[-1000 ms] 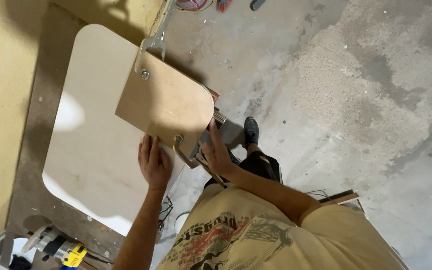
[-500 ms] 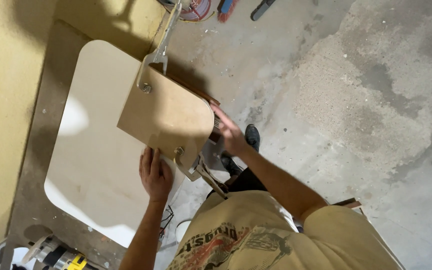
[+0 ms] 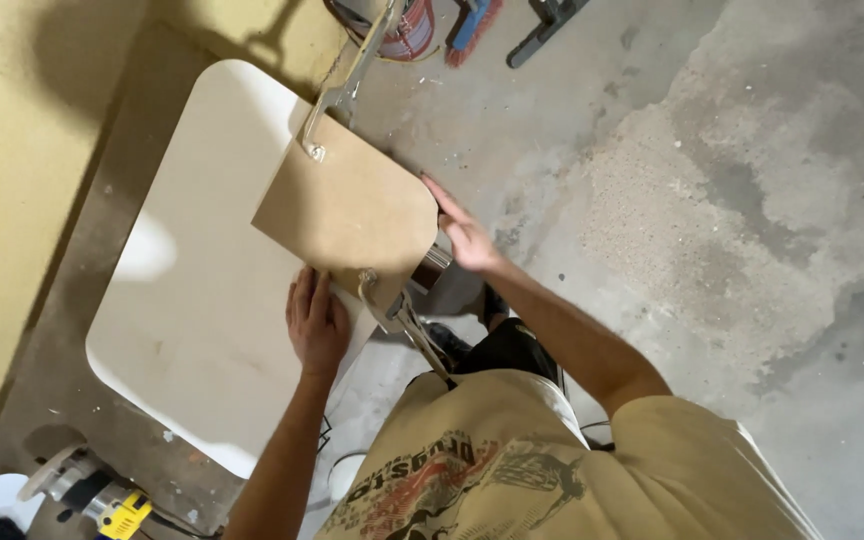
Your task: Using a handheld router to trim the edges of a wooden workpiece clamped to a template on a workbench.
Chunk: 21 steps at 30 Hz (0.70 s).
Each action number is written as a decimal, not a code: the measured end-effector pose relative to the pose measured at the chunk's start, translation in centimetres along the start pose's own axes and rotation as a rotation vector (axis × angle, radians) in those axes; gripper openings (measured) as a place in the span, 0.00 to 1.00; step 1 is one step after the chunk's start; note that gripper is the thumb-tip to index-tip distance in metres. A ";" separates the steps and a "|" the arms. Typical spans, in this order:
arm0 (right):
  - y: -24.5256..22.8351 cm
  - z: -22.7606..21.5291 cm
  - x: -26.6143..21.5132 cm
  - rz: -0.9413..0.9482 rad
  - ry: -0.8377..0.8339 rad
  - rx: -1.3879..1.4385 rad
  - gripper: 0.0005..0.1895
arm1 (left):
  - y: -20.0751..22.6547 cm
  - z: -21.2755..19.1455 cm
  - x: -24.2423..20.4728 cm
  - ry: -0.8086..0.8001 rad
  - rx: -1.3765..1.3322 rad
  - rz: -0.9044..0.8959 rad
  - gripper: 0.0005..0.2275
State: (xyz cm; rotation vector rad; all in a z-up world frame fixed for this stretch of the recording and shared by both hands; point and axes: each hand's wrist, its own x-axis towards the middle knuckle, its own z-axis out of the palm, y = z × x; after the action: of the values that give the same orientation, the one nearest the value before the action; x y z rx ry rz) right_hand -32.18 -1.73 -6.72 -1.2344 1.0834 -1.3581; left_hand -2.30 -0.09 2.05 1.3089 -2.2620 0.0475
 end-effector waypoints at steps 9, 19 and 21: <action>-3.0 6.6 -7.1 0.106 0.222 -0.070 0.33 | -1.0 0.7 -0.5 0.180 0.006 0.106 0.16; -1.4 11.3 -9.6 0.043 0.358 -0.247 0.34 | -1.1 -0.1 -1.3 0.230 -0.036 0.124 0.16; -0.6 12.0 -10.0 0.034 0.366 -0.295 0.33 | -1.3 0.1 -1.3 0.256 -0.059 0.130 0.15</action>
State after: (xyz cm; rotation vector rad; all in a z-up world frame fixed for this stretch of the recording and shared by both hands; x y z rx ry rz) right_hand -20.07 8.16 -6.41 -1.1925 1.6004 -1.4707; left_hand -0.72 0.25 1.08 1.0591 -2.1086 0.1826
